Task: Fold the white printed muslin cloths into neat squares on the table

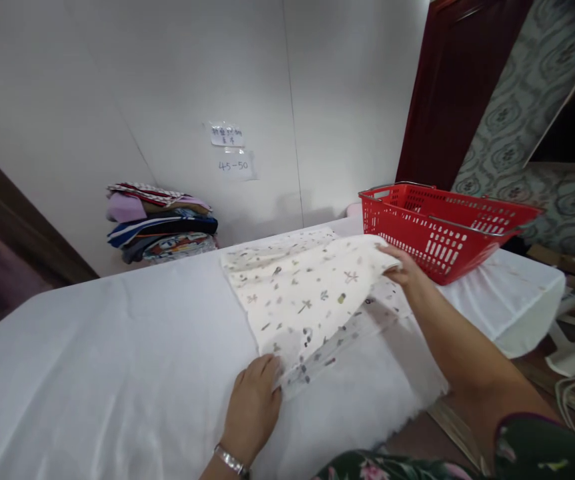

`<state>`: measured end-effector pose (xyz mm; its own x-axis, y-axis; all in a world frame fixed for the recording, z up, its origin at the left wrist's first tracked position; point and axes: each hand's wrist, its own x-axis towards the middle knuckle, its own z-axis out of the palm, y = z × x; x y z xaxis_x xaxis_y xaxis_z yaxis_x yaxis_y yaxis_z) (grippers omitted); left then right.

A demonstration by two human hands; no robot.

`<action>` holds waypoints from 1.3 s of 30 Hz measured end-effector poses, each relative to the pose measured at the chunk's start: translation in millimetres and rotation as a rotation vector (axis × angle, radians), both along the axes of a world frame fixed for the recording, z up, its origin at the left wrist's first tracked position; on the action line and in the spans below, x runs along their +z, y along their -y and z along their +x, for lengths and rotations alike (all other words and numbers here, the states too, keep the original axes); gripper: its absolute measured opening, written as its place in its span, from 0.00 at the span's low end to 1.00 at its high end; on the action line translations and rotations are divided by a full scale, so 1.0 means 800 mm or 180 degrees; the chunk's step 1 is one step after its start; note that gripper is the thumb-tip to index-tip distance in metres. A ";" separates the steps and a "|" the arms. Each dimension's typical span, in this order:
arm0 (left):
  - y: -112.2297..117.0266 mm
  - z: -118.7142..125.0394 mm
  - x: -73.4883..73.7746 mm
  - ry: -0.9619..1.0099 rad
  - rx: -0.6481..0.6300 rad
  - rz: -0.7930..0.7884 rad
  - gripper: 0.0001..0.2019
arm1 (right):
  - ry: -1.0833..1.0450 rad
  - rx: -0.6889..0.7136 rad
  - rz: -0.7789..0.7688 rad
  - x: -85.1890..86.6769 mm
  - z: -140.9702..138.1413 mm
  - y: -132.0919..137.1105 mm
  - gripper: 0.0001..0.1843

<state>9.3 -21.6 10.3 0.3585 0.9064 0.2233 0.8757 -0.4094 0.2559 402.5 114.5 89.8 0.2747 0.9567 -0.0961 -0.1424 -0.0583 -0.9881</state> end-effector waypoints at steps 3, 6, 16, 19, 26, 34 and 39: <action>0.001 0.018 -0.006 0.0101 -0.0138 0.0008 0.26 | -0.0098 0.0112 -0.0302 -0.015 0.060 0.027 0.07; 0.002 0.030 -0.011 0.0213 -0.0260 0.0124 0.23 | -0.0043 0.0233 -0.0781 -0.053 0.090 0.058 0.10; -0.009 0.041 0.005 0.0259 -0.0391 0.0317 0.10 | 0.0358 0.0340 -0.0874 -0.061 0.107 0.073 0.26; -0.011 0.047 0.009 0.0326 -0.0411 0.0463 0.10 | 0.0989 0.0046 -0.0619 -0.052 0.113 0.065 0.23; -0.003 0.051 -0.013 0.0186 -0.0562 0.0549 0.10 | 0.2193 -0.0218 -0.1502 -0.078 0.122 0.071 0.23; 0.002 0.039 -0.009 0.0331 -0.0503 0.0726 0.08 | 0.3327 -0.0044 -0.1956 -0.079 0.126 0.068 0.13; 0.004 0.038 -0.012 0.0362 -0.0418 0.0800 0.08 | 0.3914 0.0003 -0.1977 -0.076 0.128 0.063 0.10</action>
<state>39.9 -24.5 0.4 0.4287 0.7652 0.4802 0.7827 -0.5801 0.2256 504.6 63.9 29.2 0.4925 0.8466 -0.2018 0.7961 -0.5319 -0.2887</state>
